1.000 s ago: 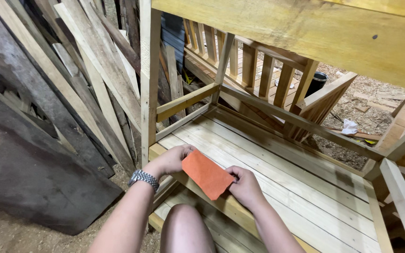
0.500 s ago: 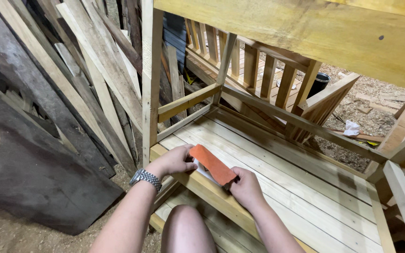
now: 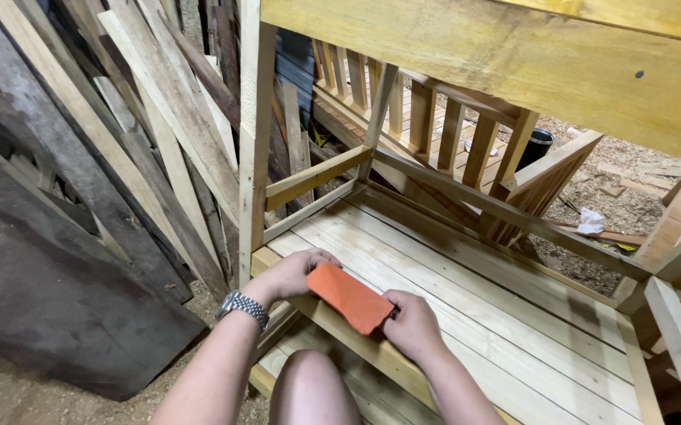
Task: The person sits on the ground and sands the slatted seat of an unfinished wooden chair frame using a sheet of orange sandpaper, rubbing it back and forth across the wood. They occasionally pause to fold the sandpaper inside a paper wrapper and then resume sanding the seat surface.
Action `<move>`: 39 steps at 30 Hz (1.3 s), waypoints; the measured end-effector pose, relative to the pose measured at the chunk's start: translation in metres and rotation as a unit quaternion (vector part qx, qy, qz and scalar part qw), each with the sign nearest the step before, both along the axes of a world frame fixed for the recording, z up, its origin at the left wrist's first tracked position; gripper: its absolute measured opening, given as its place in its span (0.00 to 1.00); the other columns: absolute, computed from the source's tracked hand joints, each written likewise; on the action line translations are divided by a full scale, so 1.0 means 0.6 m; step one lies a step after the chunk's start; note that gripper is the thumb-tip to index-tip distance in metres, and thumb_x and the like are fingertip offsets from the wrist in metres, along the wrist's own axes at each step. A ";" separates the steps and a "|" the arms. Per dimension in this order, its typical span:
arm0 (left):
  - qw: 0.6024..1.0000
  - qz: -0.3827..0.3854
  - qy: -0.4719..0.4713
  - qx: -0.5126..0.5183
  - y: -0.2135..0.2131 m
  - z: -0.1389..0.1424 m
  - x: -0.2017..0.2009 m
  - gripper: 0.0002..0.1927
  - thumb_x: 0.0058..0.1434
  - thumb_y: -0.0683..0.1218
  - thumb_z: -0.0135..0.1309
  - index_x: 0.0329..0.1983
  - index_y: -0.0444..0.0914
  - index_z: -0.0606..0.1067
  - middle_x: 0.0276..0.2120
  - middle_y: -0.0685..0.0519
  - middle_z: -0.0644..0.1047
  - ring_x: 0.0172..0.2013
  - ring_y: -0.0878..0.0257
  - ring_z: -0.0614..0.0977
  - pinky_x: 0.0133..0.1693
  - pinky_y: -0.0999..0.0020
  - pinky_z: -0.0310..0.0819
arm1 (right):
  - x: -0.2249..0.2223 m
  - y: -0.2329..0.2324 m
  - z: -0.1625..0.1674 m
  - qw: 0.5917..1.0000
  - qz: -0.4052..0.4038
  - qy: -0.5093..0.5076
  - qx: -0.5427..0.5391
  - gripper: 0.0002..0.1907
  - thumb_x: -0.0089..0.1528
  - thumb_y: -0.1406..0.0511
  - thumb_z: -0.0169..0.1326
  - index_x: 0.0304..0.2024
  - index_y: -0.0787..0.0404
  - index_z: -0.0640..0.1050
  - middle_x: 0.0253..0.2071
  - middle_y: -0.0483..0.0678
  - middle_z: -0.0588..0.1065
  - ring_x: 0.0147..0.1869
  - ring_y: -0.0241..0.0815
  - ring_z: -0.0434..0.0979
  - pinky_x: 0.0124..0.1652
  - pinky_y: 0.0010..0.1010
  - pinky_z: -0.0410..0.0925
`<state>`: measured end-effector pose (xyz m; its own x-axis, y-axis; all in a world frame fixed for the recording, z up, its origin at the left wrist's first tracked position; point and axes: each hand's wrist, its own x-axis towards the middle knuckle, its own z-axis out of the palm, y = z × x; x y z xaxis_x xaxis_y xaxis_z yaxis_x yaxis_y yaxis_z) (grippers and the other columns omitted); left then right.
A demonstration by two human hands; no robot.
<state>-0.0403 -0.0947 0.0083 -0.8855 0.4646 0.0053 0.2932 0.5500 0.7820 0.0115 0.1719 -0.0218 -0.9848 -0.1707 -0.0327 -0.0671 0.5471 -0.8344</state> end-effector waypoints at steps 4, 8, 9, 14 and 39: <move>0.998 0.033 -0.044 -0.034 0.003 0.000 0.000 0.22 0.55 0.50 0.61 0.53 0.41 0.78 0.51 0.51 0.81 0.53 0.62 0.82 0.57 0.69 0.73 | 0.001 0.001 0.003 1.000 -0.010 0.013 -0.017 0.07 0.56 0.62 0.62 0.30 0.59 0.83 0.22 0.44 0.77 0.24 0.35 0.70 0.30 0.30 0.66; 0.997 0.064 -0.026 -0.029 0.008 -0.002 0.004 0.23 0.53 0.50 0.63 0.52 0.41 0.77 0.49 0.49 0.82 0.51 0.59 0.83 0.55 0.66 0.74 | 0.003 -0.001 0.006 0.998 -0.012 0.022 0.056 0.09 0.55 0.61 0.63 0.27 0.60 0.81 0.22 0.48 0.76 0.25 0.41 0.72 0.31 0.35 0.67; 0.998 0.049 0.023 -0.022 0.011 -0.002 0.006 0.23 0.53 0.50 0.64 0.52 0.40 0.78 0.50 0.49 0.81 0.52 0.58 0.82 0.55 0.66 0.73 | 0.004 -0.003 0.008 0.996 -0.005 0.045 0.075 0.09 0.54 0.61 0.63 0.26 0.60 0.80 0.23 0.48 0.76 0.26 0.42 0.73 0.31 0.35 0.67; 0.989 0.117 0.034 -0.086 0.034 0.001 0.021 0.22 0.48 0.55 0.67 0.44 0.42 0.81 0.46 0.50 0.82 0.48 0.56 0.83 0.53 0.64 0.75 | 0.010 -0.008 0.017 0.995 -0.022 0.040 0.084 0.08 0.52 0.60 0.64 0.30 0.55 0.80 0.23 0.47 0.78 0.27 0.46 0.78 0.32 0.37 0.69; 0.977 0.164 0.108 -0.078 0.049 0.039 0.049 0.47 0.42 0.54 0.72 0.66 0.44 0.65 0.62 0.47 0.71 0.58 0.49 0.76 0.57 0.60 0.72 | -0.023 -0.040 -0.001 0.949 0.105 0.162 0.248 0.26 0.62 0.56 0.55 0.65 0.42 0.75 0.75 0.56 0.54 0.80 0.60 0.48 0.69 0.61 0.38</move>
<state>-0.0108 -0.0652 0.0315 -0.9729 0.1667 0.1604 0.2307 0.7499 0.6200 -0.0025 0.1477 -0.0226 -0.9031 -0.4066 0.1383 -0.4268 0.8137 -0.3946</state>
